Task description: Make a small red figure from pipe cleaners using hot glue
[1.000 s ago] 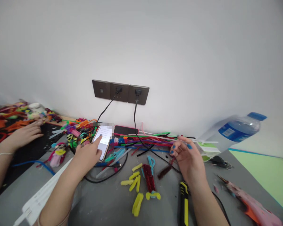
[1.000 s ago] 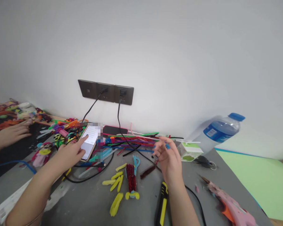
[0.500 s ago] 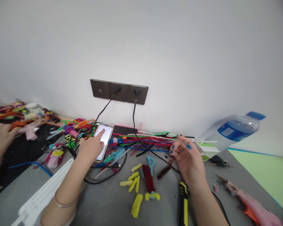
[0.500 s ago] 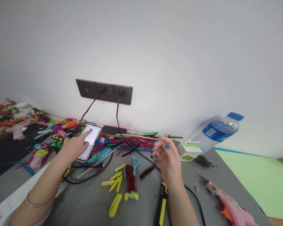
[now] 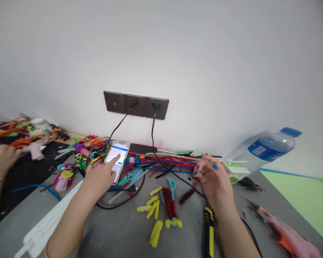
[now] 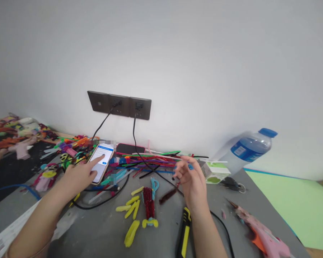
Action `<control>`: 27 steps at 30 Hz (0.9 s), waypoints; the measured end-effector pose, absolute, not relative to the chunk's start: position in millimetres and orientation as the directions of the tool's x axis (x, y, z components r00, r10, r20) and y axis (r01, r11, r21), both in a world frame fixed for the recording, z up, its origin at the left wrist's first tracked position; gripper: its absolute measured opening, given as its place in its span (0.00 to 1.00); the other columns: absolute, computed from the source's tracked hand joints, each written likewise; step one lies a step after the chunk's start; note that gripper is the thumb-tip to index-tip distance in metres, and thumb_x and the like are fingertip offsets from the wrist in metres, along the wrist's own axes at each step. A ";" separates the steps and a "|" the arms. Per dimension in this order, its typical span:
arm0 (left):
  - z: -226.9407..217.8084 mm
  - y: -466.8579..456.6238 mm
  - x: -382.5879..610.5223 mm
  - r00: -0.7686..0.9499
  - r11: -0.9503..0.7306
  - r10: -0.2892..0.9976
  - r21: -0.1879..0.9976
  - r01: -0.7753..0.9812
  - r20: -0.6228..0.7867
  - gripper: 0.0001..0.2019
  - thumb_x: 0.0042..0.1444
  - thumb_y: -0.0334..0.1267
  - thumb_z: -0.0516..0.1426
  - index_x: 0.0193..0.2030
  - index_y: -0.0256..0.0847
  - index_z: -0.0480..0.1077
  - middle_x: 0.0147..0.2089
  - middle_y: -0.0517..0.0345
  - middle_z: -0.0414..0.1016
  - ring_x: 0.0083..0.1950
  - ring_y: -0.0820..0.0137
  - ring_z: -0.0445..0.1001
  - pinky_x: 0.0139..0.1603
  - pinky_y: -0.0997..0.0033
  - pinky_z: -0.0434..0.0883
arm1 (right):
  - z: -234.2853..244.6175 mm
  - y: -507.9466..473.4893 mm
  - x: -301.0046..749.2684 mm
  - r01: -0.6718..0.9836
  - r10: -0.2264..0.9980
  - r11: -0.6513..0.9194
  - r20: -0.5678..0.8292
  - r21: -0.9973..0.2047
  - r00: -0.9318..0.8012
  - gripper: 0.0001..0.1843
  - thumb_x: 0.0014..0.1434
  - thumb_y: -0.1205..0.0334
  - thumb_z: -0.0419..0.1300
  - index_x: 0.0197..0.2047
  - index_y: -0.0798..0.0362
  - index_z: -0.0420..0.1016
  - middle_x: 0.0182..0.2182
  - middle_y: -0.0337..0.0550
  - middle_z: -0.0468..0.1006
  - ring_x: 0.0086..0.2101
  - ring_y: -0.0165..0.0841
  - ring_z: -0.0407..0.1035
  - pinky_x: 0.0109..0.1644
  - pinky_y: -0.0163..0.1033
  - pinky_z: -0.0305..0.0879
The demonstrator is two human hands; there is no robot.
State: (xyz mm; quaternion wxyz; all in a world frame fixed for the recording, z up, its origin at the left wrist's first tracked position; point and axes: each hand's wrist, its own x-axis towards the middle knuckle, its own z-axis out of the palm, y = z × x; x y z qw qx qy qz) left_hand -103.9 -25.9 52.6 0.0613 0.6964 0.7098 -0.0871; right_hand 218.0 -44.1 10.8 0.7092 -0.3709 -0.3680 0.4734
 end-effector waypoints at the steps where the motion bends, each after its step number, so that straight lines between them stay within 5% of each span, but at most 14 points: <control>1: 51.0 -30.9 -104.1 -0.018 0.007 0.973 -0.048 0.999 -0.230 0.32 0.60 0.31 0.44 0.72 0.50 0.51 0.46 0.43 0.81 0.49 0.51 0.78 0.54 0.48 0.62 | 10.7 -44.2 217.9 -0.397 0.944 0.278 0.174 -0.875 0.279 0.12 0.53 0.55 0.64 0.41 0.48 0.76 0.27 0.37 0.72 0.27 0.28 0.67 0.28 0.32 0.69; 11: 43.1 -43.7 -103.6 0.020 -0.043 0.952 -0.070 0.997 -0.306 0.32 0.62 0.31 0.43 0.73 0.50 0.48 0.46 0.43 0.81 0.48 0.53 0.79 0.54 0.47 0.61 | 9.9 -43.5 218.4 -0.373 0.942 0.282 0.181 -0.884 0.284 0.12 0.53 0.55 0.63 0.42 0.47 0.75 0.27 0.38 0.72 0.26 0.30 0.67 0.28 0.35 0.69; 24: 56.1 -43.6 -107.5 -0.064 0.054 0.983 -0.059 0.997 -0.171 0.32 0.61 0.32 0.44 0.73 0.42 0.50 0.39 0.46 0.81 0.44 0.55 0.78 0.52 0.52 0.63 | 9.4 -43.3 219.3 -0.360 0.940 0.295 0.202 -0.885 0.274 0.12 0.54 0.54 0.62 0.42 0.47 0.75 0.27 0.38 0.72 0.27 0.30 0.67 0.28 0.35 0.68; 27: 51.4 -46.8 -104.8 0.004 0.002 0.992 0.048 0.999 -0.127 0.31 0.60 0.32 0.45 0.71 0.40 0.53 0.36 0.48 0.80 0.40 0.58 0.78 0.46 0.60 0.66 | 9.8 -43.1 219.4 -0.383 0.943 0.287 0.188 -0.878 0.275 0.12 0.53 0.55 0.63 0.42 0.47 0.75 0.27 0.37 0.72 0.26 0.30 0.67 0.28 0.34 0.68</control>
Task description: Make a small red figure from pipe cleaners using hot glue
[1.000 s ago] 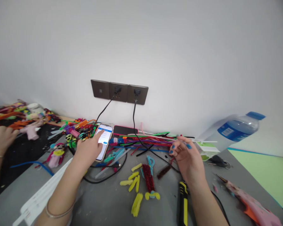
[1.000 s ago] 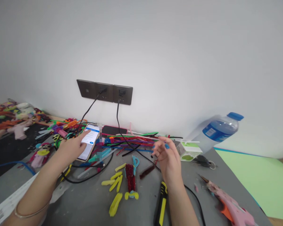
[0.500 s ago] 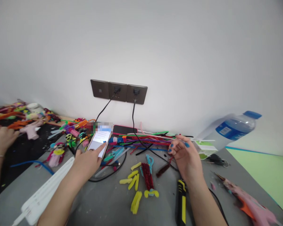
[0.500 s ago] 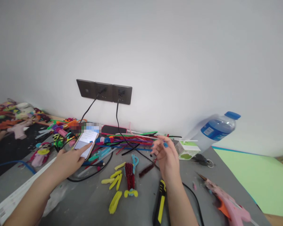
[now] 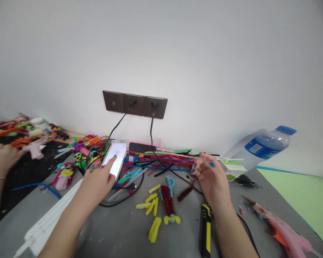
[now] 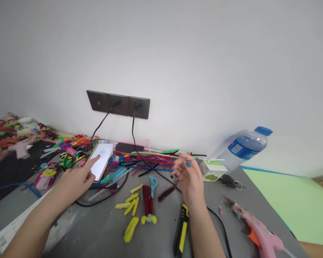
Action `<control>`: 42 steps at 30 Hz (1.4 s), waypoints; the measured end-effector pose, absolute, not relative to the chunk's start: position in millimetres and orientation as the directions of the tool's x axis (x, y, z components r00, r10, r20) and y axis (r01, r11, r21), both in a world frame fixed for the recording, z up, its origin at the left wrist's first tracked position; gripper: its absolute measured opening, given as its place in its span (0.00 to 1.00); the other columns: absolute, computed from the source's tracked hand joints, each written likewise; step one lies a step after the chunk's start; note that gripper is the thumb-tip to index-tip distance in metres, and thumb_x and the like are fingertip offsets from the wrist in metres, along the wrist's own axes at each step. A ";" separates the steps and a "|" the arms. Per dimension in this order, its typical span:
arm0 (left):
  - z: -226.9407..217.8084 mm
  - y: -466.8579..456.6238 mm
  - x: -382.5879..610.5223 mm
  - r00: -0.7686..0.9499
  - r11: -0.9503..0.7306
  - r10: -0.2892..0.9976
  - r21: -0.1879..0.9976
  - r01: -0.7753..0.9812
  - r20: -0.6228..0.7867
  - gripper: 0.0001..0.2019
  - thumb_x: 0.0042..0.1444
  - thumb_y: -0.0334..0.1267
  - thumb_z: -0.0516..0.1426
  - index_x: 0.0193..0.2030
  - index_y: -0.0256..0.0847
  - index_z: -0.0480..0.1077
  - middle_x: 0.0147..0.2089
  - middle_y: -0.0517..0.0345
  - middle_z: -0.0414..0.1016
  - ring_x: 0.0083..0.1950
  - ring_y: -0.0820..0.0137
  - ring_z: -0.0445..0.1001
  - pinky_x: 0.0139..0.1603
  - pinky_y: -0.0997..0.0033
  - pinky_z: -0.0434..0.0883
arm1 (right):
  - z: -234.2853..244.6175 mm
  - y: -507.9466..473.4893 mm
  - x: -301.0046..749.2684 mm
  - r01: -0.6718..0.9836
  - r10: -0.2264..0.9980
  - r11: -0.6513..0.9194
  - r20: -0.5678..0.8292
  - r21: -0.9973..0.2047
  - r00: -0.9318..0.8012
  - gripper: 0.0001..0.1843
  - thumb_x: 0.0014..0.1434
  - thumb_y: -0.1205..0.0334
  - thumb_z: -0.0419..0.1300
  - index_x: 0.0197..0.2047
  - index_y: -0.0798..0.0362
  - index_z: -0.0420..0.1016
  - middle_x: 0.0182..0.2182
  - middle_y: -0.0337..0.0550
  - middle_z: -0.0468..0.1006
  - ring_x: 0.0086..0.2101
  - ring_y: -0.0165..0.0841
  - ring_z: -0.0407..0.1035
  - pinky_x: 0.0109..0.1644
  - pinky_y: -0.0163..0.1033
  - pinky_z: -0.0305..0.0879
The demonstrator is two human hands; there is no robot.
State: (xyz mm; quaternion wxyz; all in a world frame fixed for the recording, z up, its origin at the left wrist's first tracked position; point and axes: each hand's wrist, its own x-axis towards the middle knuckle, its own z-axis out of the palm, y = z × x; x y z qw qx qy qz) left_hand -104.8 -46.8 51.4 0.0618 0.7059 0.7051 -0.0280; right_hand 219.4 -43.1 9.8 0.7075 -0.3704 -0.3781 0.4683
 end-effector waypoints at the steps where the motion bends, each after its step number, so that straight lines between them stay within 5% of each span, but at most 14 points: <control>1: 47.8 -49.1 -103.1 0.048 -0.036 0.995 0.129 0.991 -0.087 0.30 0.60 0.32 0.45 0.70 0.39 0.55 0.36 0.50 0.80 0.37 0.60 0.77 0.42 0.64 0.66 | 10.0 -43.1 219.4 -0.386 0.943 0.285 0.185 -0.877 0.276 0.12 0.53 0.55 0.63 0.42 0.47 0.75 0.27 0.37 0.72 0.26 0.30 0.67 0.28 0.34 0.69; 4: 32.8 -59.4 -96.3 0.169 -0.177 0.984 0.437 0.882 0.058 0.23 0.61 0.37 0.46 0.62 0.43 0.66 0.33 0.55 0.78 0.30 0.67 0.74 0.31 0.71 0.65 | 10.5 -43.2 218.6 -0.381 0.941 0.289 0.188 -0.878 0.281 0.12 0.53 0.56 0.63 0.42 0.47 0.75 0.27 0.37 0.72 0.26 0.30 0.67 0.28 0.35 0.69; 7: 17.4 -69.6 -91.7 0.166 -0.294 0.946 0.525 0.799 0.279 0.17 0.61 0.37 0.46 0.44 0.44 0.76 0.29 0.58 0.77 0.25 0.71 0.70 0.30 0.73 0.66 | 10.7 -43.4 217.0 -0.371 0.938 0.295 0.192 -0.881 0.289 0.12 0.53 0.56 0.62 0.42 0.48 0.75 0.27 0.37 0.72 0.26 0.30 0.67 0.28 0.35 0.68; 11: 3.2 -74.0 -94.4 0.122 -0.365 0.889 0.525 0.769 0.441 0.14 0.59 0.35 0.47 0.32 0.42 0.74 0.23 0.62 0.73 0.21 0.74 0.66 0.30 0.74 0.66 | 10.7 -43.8 215.9 -0.357 0.926 0.318 0.207 -0.878 0.314 0.11 0.53 0.56 0.62 0.41 0.48 0.74 0.26 0.37 0.71 0.26 0.30 0.67 0.28 0.34 0.67; 16: -5.2 -71.1 -98.1 0.124 -0.371 0.889 0.535 0.759 0.440 0.14 0.58 0.33 0.46 0.26 0.43 0.69 0.17 0.65 0.65 0.18 0.75 0.62 0.27 0.75 0.63 | 11.8 -43.9 216.0 -0.344 0.902 0.359 0.229 -0.867 0.365 0.09 0.54 0.57 0.61 0.39 0.49 0.73 0.25 0.35 0.69 0.25 0.28 0.65 0.27 0.32 0.65; 34: -8.0 -71.3 -88.0 0.350 -0.635 0.725 0.378 0.674 0.594 0.12 0.56 0.26 0.47 0.24 0.42 0.63 0.16 0.68 0.60 0.17 0.79 0.63 0.22 0.79 0.58 | 7.9 -39.3 218.4 -0.344 0.831 0.440 0.232 -0.829 0.505 0.05 0.52 0.61 0.61 0.34 0.51 0.72 0.21 0.32 0.68 0.22 0.26 0.62 0.26 0.31 0.60; 42: -10.5 -70.2 -89.3 0.332 -0.612 0.734 0.365 0.702 0.592 0.12 0.58 0.29 0.47 0.26 0.42 0.65 0.17 0.68 0.62 0.18 0.76 0.64 0.23 0.77 0.59 | 5.2 -36.3 217.3 -0.351 0.818 0.449 0.221 -0.821 0.531 0.04 0.49 0.62 0.61 0.31 0.51 0.71 0.19 0.32 0.69 0.21 0.26 0.63 0.25 0.31 0.60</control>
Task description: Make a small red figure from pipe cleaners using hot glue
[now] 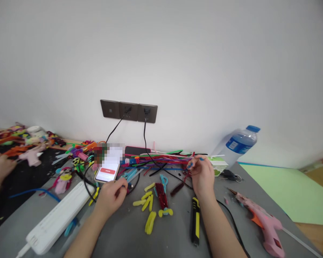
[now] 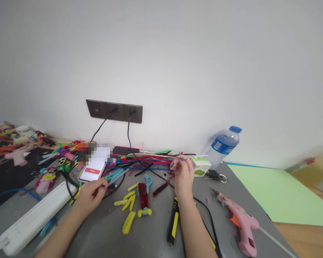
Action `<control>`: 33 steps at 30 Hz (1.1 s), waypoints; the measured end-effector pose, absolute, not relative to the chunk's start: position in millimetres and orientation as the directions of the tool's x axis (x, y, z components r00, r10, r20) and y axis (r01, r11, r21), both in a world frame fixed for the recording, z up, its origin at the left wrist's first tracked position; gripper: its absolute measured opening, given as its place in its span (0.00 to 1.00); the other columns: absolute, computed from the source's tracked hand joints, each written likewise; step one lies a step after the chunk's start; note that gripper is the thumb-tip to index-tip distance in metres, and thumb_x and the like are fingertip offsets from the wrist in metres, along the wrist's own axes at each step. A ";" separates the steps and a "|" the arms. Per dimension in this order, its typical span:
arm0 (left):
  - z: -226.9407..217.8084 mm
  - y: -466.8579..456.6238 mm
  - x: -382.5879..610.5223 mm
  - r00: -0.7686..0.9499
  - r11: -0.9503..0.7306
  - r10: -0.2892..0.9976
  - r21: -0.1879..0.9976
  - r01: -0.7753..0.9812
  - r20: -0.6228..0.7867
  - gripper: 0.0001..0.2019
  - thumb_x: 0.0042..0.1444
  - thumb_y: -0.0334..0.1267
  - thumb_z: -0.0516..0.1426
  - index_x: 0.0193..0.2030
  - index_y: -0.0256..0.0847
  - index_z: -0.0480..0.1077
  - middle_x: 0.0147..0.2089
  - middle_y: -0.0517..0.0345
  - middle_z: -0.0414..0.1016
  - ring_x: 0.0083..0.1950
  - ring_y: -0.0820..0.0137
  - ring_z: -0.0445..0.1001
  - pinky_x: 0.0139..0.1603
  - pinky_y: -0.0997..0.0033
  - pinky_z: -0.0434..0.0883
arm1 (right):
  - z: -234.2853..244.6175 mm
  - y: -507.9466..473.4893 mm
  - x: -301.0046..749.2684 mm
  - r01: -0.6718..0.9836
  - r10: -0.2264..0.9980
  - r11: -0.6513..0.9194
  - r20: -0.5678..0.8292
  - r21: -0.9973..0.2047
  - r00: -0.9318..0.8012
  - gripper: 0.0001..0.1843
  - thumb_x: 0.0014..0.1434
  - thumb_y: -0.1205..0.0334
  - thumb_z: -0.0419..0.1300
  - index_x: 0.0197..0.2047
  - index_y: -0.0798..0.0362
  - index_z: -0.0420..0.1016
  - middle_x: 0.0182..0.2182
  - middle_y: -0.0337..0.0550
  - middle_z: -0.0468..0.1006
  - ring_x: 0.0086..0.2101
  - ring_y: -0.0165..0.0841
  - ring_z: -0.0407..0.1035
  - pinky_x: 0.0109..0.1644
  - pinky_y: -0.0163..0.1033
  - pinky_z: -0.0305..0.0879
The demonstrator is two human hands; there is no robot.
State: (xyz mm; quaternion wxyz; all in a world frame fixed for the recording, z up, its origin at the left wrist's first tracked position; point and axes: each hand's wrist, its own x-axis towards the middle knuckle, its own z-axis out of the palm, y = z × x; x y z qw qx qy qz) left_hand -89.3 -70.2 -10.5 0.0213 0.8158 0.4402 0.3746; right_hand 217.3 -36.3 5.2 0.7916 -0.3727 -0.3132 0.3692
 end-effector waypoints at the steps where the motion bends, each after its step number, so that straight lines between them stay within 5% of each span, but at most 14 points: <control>1: -10.4 -69.4 -91.4 0.305 -0.586 0.748 0.370 0.721 0.590 0.11 0.59 0.30 0.47 0.28 0.42 0.66 0.18 0.67 0.64 0.19 0.75 0.65 0.24 0.77 0.60 | 4.5 -35.9 217.6 -0.346 0.813 0.456 0.226 -0.820 0.537 0.04 0.49 0.63 0.61 0.31 0.52 0.71 0.18 0.32 0.68 0.21 0.26 0.63 0.24 0.30 0.60; 9: 5.5 -50.3 -125.2 -0.172 -0.220 0.763 0.500 0.837 0.623 0.14 0.59 0.33 0.43 0.40 0.39 0.69 0.38 0.50 0.75 0.42 0.61 0.74 0.45 0.65 0.69 | 0.8 -34.0 217.1 -0.331 0.799 0.481 0.250 -0.812 0.547 0.03 0.49 0.63 0.59 0.29 0.52 0.69 0.18 0.31 0.68 0.20 0.25 0.61 0.23 0.30 0.59; 16: 16.6 -37.3 -112.2 -0.211 0.182 0.931 0.123 0.976 0.297 0.31 0.55 0.53 0.52 0.59 0.31 0.65 0.55 0.32 0.71 0.56 0.42 0.68 0.52 0.48 0.65 | 1.1 -35.1 215.8 -0.345 0.797 0.481 0.239 -0.806 0.554 0.04 0.50 0.61 0.59 0.30 0.51 0.68 0.18 0.30 0.68 0.19 0.25 0.61 0.22 0.30 0.58; 22: 18.7 -20.2 -97.4 -0.268 0.270 0.956 -0.006 0.963 0.123 0.38 0.51 0.57 0.55 0.58 0.21 0.64 0.56 0.23 0.69 0.59 0.41 0.66 0.55 0.53 0.63 | 1.0 -34.3 215.9 -0.353 0.803 0.472 0.229 -0.808 0.550 0.05 0.48 0.62 0.59 0.31 0.51 0.68 0.18 0.30 0.69 0.19 0.25 0.61 0.22 0.30 0.58; 33: 18.1 9.6 -81.7 -0.370 0.367 0.926 0.052 0.929 0.080 0.38 0.53 0.52 0.54 0.60 0.17 0.60 0.58 0.22 0.66 0.60 0.43 0.66 0.51 0.55 0.65 | 2.7 -35.0 215.5 -0.357 0.803 0.469 0.222 -0.808 0.553 0.07 0.47 0.62 0.59 0.32 0.51 0.68 0.18 0.30 0.69 0.19 0.25 0.62 0.22 0.30 0.58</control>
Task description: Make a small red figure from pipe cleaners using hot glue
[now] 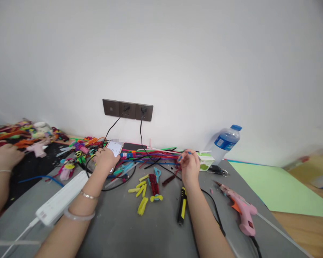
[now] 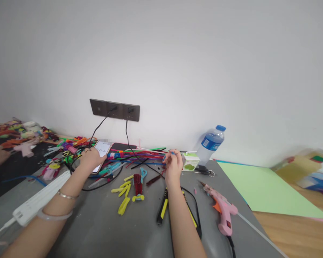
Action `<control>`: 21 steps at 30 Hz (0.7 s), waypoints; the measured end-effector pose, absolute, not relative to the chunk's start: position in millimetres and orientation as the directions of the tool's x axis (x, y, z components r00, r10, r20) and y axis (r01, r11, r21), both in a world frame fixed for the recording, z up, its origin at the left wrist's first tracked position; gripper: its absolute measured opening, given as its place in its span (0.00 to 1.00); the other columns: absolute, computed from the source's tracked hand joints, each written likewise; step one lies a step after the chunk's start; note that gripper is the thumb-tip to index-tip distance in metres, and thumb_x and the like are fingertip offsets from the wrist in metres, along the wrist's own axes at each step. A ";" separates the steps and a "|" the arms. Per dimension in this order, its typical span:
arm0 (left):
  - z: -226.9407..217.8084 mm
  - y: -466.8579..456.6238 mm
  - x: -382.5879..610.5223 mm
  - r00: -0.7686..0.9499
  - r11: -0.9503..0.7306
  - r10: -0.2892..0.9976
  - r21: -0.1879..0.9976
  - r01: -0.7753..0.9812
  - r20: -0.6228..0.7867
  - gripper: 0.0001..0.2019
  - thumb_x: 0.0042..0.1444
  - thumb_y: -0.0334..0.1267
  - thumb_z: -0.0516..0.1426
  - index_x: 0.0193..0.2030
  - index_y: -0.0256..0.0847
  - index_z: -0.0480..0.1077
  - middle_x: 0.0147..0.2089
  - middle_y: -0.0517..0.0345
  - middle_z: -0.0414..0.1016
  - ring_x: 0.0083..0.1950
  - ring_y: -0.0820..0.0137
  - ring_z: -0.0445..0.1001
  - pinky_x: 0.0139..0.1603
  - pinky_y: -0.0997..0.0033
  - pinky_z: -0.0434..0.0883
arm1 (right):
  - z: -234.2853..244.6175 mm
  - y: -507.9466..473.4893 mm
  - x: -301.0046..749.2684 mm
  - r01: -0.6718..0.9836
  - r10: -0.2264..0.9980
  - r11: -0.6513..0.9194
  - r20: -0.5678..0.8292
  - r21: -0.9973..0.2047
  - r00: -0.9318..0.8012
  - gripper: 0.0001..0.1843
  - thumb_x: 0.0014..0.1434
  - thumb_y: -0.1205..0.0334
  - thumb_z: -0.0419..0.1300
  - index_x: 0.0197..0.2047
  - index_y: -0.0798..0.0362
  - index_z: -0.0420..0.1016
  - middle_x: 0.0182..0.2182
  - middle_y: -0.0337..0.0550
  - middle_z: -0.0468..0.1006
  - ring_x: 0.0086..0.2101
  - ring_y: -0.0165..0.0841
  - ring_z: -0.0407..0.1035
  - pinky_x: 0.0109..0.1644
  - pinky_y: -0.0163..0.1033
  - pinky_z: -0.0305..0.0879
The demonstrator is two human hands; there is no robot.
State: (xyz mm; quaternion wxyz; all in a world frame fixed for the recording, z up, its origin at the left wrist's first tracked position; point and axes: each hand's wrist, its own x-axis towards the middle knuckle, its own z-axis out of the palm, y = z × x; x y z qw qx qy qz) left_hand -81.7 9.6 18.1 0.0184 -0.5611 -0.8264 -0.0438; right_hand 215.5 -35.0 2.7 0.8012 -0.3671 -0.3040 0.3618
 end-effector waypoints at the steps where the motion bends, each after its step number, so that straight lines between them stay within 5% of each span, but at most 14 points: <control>1: 17.2 9.5 -80.6 -0.373 0.369 0.924 0.056 0.928 0.091 0.38 0.53 0.51 0.54 0.60 0.17 0.60 0.58 0.21 0.66 0.59 0.43 0.66 0.50 0.55 0.66 | 2.5 -35.0 215.7 -0.356 0.803 0.469 0.223 -0.808 0.553 0.07 0.47 0.62 0.59 0.32 0.51 0.68 0.18 0.30 0.69 0.19 0.25 0.62 0.22 0.30 0.58; 13: 21.1 4.9 -85.1 -0.277 0.276 0.955 0.023 0.961 0.110 0.41 0.52 0.51 0.56 0.63 0.13 0.58 0.58 0.16 0.67 0.59 0.40 0.68 0.52 0.52 0.66 | -0.3 -34.6 216.5 -0.365 0.820 0.459 0.227 -0.810 0.526 0.07 0.48 0.61 0.59 0.33 0.51 0.67 0.18 0.29 0.69 0.19 0.25 0.62 0.22 0.29 0.57; 21: 39.9 -11.2 -83.4 -0.165 0.168 0.983 -0.028 0.985 0.082 0.43 0.46 0.48 0.61 0.63 0.18 0.58 0.57 0.23 0.70 0.60 0.44 0.69 0.52 0.57 0.69 | -1.0 -35.1 215.8 -0.331 0.806 0.467 0.240 -0.820 0.542 0.07 0.49 0.61 0.59 0.33 0.51 0.67 0.19 0.29 0.69 0.19 0.25 0.62 0.23 0.30 0.57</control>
